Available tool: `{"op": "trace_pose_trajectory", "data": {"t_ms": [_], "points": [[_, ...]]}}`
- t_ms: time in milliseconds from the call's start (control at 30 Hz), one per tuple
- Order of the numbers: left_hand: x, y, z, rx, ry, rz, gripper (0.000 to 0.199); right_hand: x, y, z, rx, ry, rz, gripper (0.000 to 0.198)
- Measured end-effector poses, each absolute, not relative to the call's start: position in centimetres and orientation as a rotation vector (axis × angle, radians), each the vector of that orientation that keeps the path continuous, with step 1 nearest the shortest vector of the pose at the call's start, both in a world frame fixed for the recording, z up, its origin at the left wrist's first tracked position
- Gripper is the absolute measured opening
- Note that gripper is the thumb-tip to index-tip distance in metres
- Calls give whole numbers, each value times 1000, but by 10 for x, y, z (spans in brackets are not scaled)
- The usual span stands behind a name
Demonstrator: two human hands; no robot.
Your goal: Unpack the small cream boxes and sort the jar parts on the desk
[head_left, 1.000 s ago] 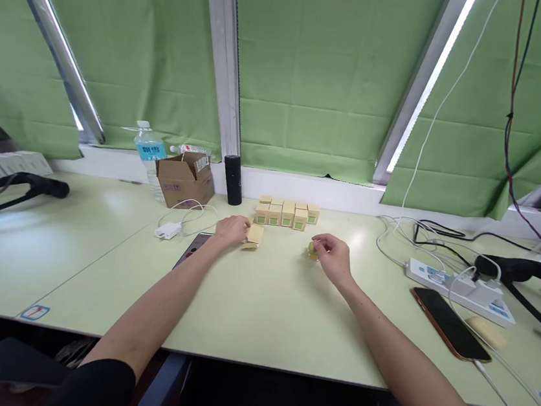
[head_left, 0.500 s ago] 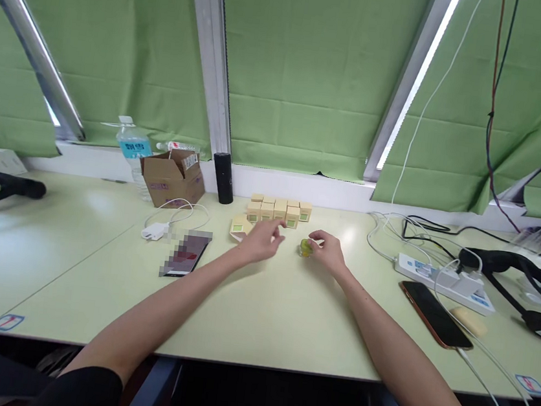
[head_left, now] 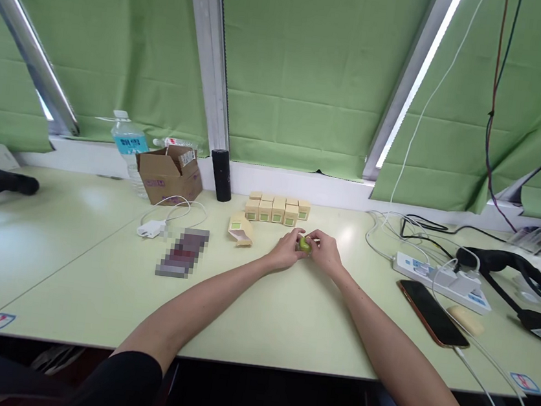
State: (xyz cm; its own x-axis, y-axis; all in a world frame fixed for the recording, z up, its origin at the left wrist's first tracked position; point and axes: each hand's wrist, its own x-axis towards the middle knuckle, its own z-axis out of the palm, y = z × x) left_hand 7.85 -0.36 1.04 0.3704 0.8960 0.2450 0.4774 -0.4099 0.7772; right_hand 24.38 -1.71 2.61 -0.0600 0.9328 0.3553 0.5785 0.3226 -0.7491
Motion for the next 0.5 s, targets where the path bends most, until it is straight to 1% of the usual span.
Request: {"op": "trace_pose_trajectory", "data": {"t_ms": [200, 500], "points": [[78, -4, 7, 1984, 1173, 956, 63, 244, -13, 32, -1268, -1654, 542, 15], [72, 0, 10, 1985, 1221, 962, 60, 252, -1, 30, -1212, -1479, 627, 32]]}}
